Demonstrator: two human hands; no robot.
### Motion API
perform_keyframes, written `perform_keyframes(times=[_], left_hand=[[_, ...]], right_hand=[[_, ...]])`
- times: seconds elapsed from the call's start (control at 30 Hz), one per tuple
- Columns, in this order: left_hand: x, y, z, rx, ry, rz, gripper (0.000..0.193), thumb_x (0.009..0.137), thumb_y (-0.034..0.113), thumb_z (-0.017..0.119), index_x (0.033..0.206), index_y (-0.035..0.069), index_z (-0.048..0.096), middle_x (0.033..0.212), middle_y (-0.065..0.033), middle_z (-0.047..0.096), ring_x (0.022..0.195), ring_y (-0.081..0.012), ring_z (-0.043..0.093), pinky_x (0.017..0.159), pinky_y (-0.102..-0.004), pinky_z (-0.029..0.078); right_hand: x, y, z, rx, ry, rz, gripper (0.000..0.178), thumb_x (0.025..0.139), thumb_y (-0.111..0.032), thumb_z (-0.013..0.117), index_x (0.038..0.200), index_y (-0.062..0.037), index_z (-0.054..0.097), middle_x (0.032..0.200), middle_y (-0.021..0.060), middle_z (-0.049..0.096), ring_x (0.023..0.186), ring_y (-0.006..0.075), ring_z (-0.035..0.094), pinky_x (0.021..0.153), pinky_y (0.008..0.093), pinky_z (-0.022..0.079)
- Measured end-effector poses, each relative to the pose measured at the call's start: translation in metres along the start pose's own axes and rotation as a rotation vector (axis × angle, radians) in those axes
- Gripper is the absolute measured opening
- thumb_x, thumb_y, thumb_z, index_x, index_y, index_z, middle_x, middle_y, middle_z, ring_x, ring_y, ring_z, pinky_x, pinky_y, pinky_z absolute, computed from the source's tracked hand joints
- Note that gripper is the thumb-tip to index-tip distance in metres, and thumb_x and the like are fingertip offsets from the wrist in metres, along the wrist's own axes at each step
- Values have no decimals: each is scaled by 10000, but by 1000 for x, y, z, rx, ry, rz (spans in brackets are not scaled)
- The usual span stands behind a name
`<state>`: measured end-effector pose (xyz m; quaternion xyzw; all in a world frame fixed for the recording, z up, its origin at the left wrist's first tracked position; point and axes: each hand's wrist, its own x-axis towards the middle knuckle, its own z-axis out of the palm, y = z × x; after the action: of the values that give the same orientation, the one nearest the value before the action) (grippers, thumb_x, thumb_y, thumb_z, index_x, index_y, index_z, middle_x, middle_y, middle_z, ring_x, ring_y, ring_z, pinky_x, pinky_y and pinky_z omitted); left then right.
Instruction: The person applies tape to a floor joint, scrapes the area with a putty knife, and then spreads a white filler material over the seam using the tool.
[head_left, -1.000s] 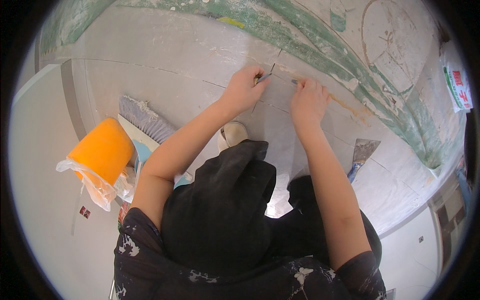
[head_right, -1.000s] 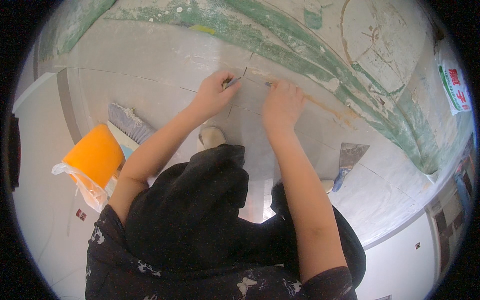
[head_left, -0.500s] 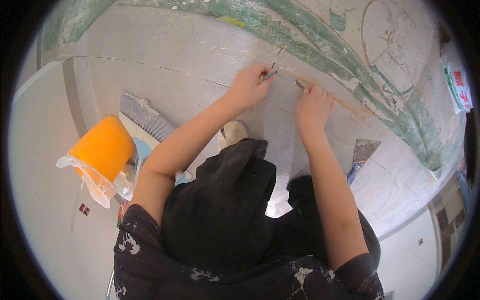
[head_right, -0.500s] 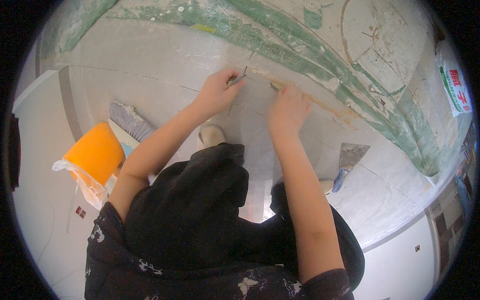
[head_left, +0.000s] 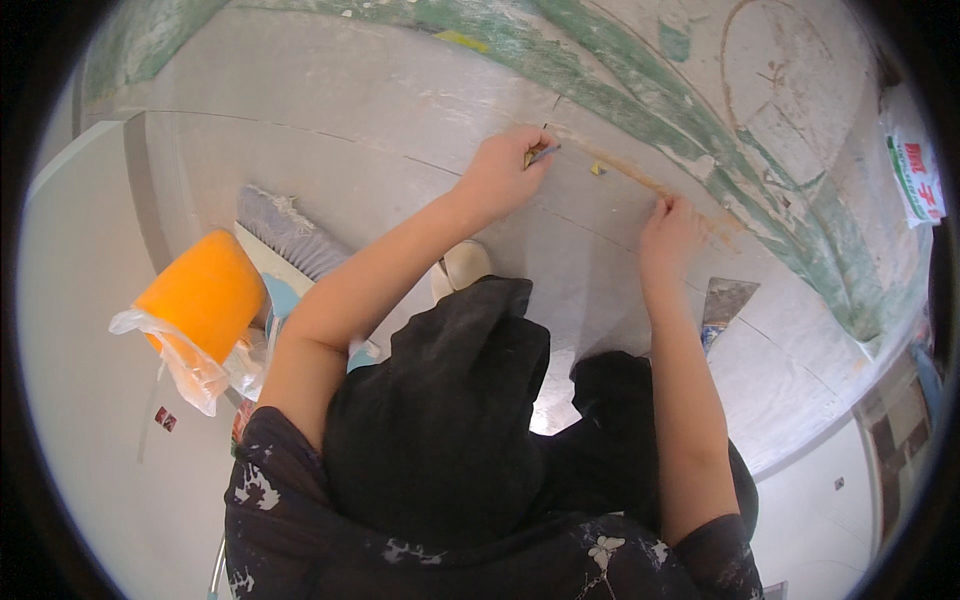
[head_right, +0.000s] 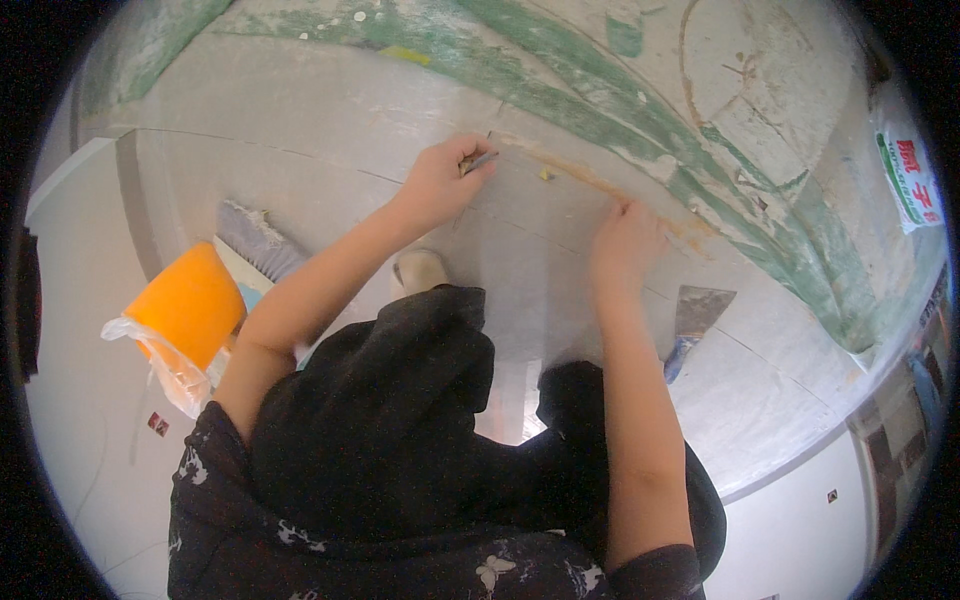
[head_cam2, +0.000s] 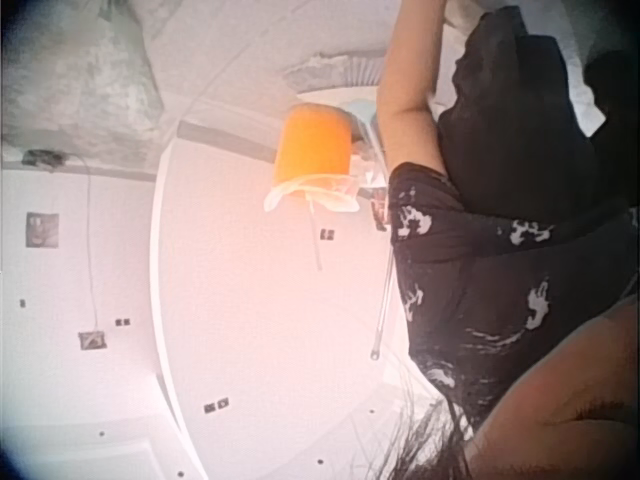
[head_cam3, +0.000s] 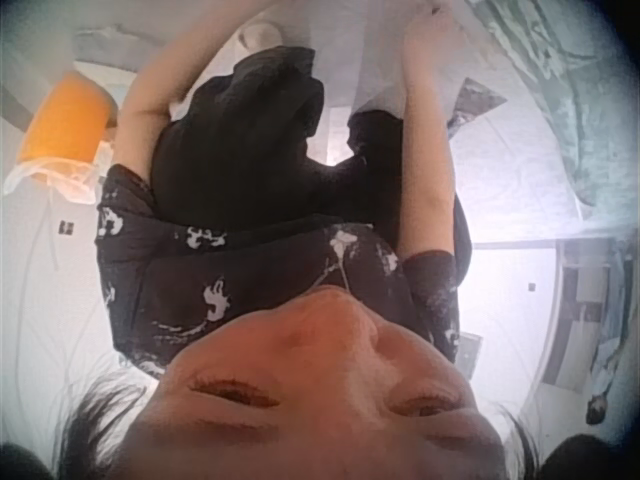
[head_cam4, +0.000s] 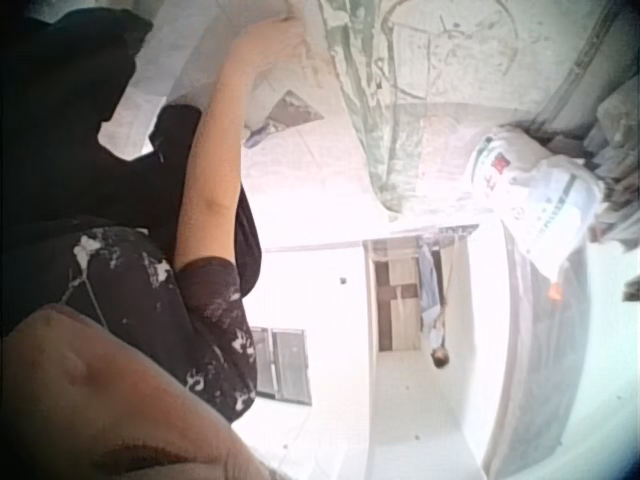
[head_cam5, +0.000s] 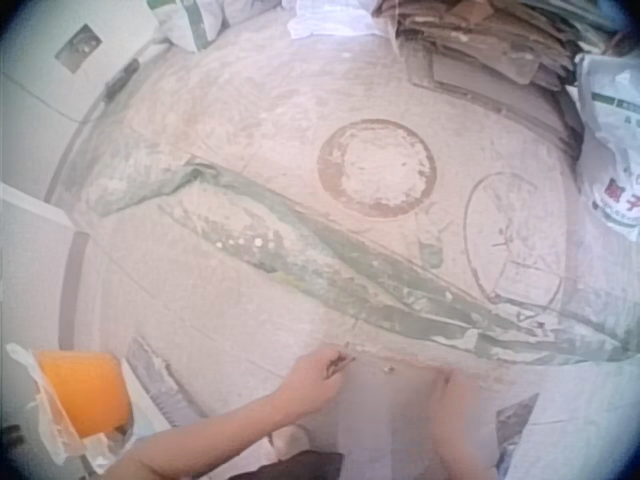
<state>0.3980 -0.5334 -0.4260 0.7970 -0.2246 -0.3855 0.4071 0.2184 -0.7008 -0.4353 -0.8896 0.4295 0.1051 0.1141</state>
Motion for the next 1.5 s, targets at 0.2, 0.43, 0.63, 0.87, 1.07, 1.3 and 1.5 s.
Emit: perform_keyframes(times=[0.2,0.43,0.63,0.87,1.07,1.3,1.5], left_hand=[[5,8,8,111,-98,33,215,846,133,611,1024,14,620,937,-173,650,866,-302,628,762,-347,482],[-2,4,2,54,-41,-54,228,856,151,600,1041,21,626,953,-182,656,869,-314,631,767,-348,481],[-1,0,5,109,-51,32,216,862,158,598,1022,15,625,919,-180,657,838,-312,626,753,-353,480],[2,4,8,88,-75,-42,219,846,150,613,1019,17,625,902,-182,652,838,-315,623,750,-359,478],[2,8,16,91,-251,16,294,834,137,617,1109,30,622,956,-169,666,890,-291,637,797,-344,485],[-17,-1,25,-89,-282,-33,344,833,145,633,1166,55,626,1026,-170,672,908,-239,651,816,-335,488],[-24,7,23,-19,-284,-65,265,855,165,619,1088,44,657,987,-170,677,899,-244,659,787,-326,489]], right_hand=[[3,-36,-13,227,-36,-191,201,851,-257,613,911,-65,616,872,99,625,911,299,555,791,431,414],[10,-65,-3,106,-67,-284,201,827,-266,610,889,-75,619,897,90,626,933,301,555,810,444,415],[9,-58,-4,150,-124,-191,147,821,-224,614,874,-86,611,878,84,623,908,307,553,810,450,400],[-1,-18,-7,170,-73,-65,151,823,-215,601,808,-65,614,823,115,621,857,309,575,778,452,414],[-16,-38,-7,682,-268,-7,161,840,-215,626,831,-56,647,782,104,643,743,239,589,696,362,447],[-32,-66,-9,1210,-583,458,227,886,-207,602,885,9,672,765,31,648,697,89,545,641,265,437],[-34,-62,-11,1270,-644,516,223,892,-216,588,906,-11,675,799,3,626,714,74,507,644,237,393]])
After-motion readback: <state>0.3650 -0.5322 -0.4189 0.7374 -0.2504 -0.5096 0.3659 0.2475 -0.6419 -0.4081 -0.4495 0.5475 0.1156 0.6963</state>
